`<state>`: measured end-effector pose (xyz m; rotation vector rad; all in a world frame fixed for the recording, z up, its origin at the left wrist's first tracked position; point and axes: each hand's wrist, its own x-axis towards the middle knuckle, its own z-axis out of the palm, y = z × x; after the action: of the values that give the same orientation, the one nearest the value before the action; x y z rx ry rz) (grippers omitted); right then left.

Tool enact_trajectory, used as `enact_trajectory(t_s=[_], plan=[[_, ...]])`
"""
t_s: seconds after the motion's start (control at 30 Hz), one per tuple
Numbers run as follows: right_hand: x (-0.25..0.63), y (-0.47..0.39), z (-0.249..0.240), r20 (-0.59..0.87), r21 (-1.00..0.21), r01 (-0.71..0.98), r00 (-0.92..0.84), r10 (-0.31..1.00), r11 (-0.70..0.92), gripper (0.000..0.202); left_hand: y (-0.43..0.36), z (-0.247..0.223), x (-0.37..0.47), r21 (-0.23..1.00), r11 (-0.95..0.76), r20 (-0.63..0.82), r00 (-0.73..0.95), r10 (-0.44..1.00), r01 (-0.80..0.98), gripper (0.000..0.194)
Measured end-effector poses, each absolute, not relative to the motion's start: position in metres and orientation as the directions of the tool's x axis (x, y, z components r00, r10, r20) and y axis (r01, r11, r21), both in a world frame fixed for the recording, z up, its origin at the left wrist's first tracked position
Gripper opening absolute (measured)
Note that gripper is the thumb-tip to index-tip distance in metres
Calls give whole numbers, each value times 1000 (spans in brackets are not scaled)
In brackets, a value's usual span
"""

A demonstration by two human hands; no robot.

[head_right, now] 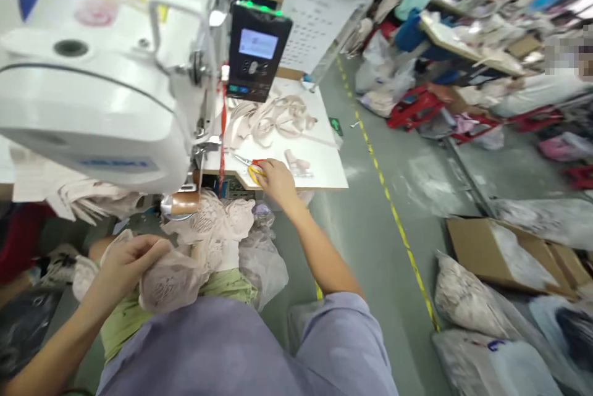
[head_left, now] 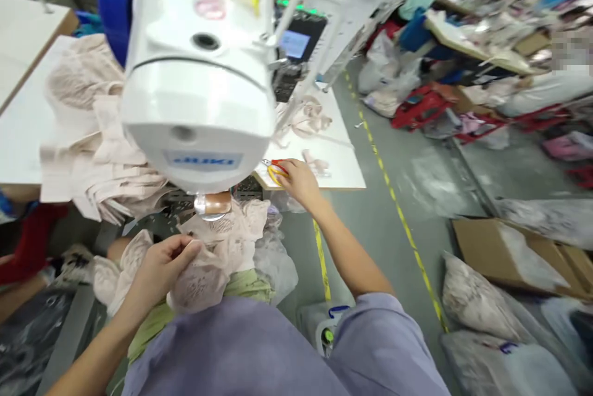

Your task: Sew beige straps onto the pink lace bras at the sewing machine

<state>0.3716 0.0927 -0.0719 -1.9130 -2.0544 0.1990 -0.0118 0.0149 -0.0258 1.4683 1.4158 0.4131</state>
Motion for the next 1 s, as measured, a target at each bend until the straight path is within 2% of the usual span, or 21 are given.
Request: enact_trajectory(t_s=[0.1, 0.2, 0.3, 0.4, 0.5, 0.63, 0.8, 0.9, 1.0], plan=[[401, 98, -79, 261, -298, 950, 177, 949, -95, 35, 14, -41, -15, 833, 255, -405, 227, 886, 491, 47], [438, 102, -87, 274, -298, 921, 336, 901, -252, 40, 1, -70, -18, 836, 409, -487, 151, 860, 365, 52], [467, 112, -96, 215, -301, 906, 369, 904, -298, 36, -20, -102, -21, 789, 552, -589, 78, 804, 271, 59], [480, 119, -100, 145, -315, 911, 324, 935, -267, 39, -40, -121, -26, 748, 600, -635, 44, 771, 283, 60], [486, 119, -100, 72, -341, 911, 272, 959, -233, 37, -54, -133, -34, 751, 577, -623, 52, 781, 321, 57], [490, 114, -94, 43, -386, 881, 312, 949, -272, 21, -59, -155, -48, 746, 502, -584, 68, 809, 437, 53], [494, 109, -83, 98, -466, 830, 393, 914, -306, 28, -51, -172, -60, 744, 382, -456, -1, 890, 549, 56], [495, 105, -82, 71, -506, 793, 431, 900, -340, 26, -43, -162, -58, 744, 326, -382, -29, 924, 583, 58], [494, 99, -85, 33, -530, 753, 478, 878, -390, 36, -40, -147, -54, 743, 290, -349, -21, 937, 603, 55]])
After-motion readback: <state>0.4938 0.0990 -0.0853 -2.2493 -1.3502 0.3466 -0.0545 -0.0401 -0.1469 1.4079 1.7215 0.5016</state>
